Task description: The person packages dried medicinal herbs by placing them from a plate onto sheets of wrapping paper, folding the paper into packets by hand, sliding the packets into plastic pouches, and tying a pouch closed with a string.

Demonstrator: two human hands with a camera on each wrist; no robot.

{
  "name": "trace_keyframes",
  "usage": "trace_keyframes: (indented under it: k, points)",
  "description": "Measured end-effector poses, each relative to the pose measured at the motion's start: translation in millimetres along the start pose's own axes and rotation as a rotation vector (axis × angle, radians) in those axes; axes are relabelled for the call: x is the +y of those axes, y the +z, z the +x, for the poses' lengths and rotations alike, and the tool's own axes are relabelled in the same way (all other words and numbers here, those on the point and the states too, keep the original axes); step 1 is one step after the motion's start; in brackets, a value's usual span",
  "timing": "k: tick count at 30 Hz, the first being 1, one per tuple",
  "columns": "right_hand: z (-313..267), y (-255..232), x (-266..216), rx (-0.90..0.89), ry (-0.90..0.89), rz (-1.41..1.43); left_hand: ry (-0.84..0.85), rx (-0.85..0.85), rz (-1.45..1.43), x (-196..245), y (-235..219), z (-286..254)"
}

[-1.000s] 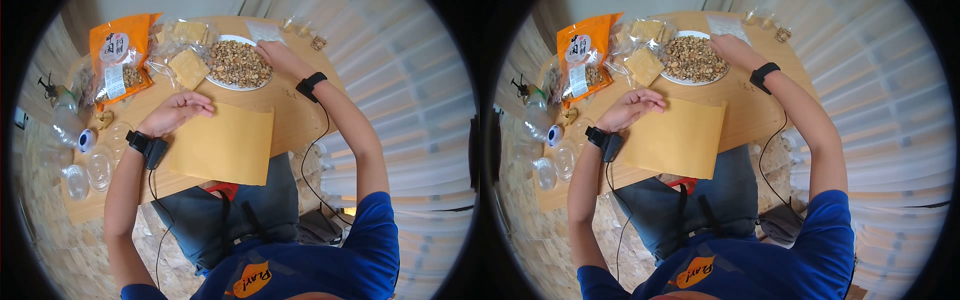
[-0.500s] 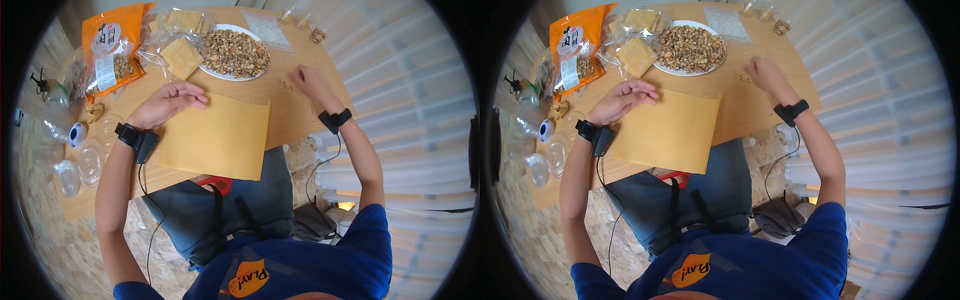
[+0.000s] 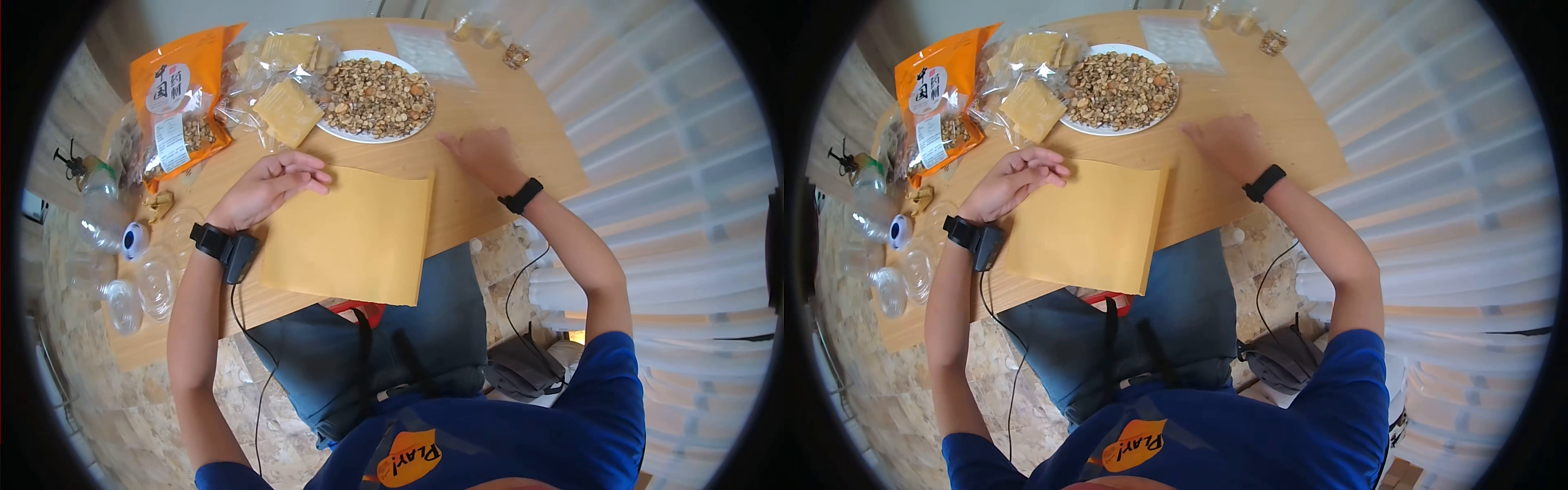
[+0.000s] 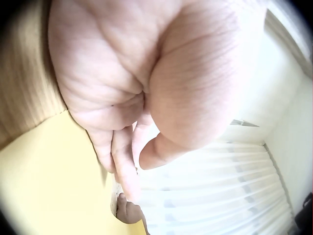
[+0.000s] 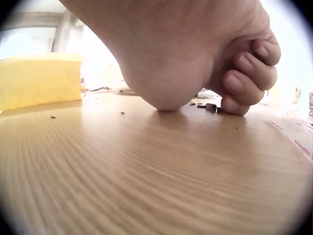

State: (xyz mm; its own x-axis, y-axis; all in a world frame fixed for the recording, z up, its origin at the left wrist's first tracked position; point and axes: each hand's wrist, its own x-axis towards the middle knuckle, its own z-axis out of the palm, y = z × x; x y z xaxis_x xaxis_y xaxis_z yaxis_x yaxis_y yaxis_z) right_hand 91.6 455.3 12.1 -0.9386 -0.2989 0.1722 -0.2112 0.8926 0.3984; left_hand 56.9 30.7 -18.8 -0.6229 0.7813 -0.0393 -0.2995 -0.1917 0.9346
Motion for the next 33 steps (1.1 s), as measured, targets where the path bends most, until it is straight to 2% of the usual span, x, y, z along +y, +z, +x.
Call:
trace_keyframes:
  k: [2,4,5,7,8,10,14,17,19,20,22,24,26,28,30,33]
  points:
    - [0.0,1.2,0.8,0.008,-0.048,-0.015,-0.014,0.007,0.002,0.3,0.9,-0.2]
    - [3.7,9.1,2.4,0.078,-0.143,-0.19,0.007,0.0,0.003,-0.1,1.1,-1.3]
    - [5.3,16.1,4.4,0.073,-0.148,-0.189,0.006,0.003,-0.004,-0.1,1.3,-2.5]
    - [5.5,32.0,11.1,0.243,-0.226,-0.261,0.015,0.008,0.017,0.0,2.3,-1.7]
    - [5.4,36.8,12.6,0.243,-0.231,-0.271,0.024,0.006,0.011,-1.2,2.4,-1.3]
    - [10.1,35.5,10.9,0.102,-0.141,-0.184,0.002,0.01,0.022,-0.7,1.3,-1.1]
    - [8.6,36.1,8.5,0.096,-0.107,-0.078,0.009,0.017,0.06,-2.5,0.0,-1.1]
    - [12.1,43.9,11.5,0.185,-0.16,-0.017,0.055,0.008,0.046,-3.0,-0.4,-2.2]
    - [12.4,26.2,7.8,0.014,-0.116,-0.076,0.065,-0.006,0.067,-0.1,3.5,-3.7]
    - [12.8,13.5,4.3,0.024,-0.147,-0.076,0.078,0.024,0.061,-1.3,2.1,-2.9]
    - [13.0,-21.0,-11.1,-0.043,0.036,-0.018,0.097,-0.054,0.022,-6.7,-4.1,-2.1]
    - [11.8,14.9,4.9,-0.013,-0.057,-0.213,0.096,-0.047,0.074,-3.7,-2.1,-3.7]
    - [14.2,61.8,31.6,-0.056,0.056,-0.125,0.118,-0.062,0.11,-2.2,-0.6,-3.4]
    - [12.6,7.7,-2.5,-0.032,0.043,-0.135,0.115,-0.056,0.044,-12.2,-5.8,0.9]
    - [19.5,32.4,5.1,-0.019,0.012,-0.123,0.078,-0.018,0.041,-10.0,-4.3,-1.2]
    - [17.8,31.1,3.8,0.0,0.036,-0.1,0.056,-0.025,0.058,-5.2,-0.8,-3.7]
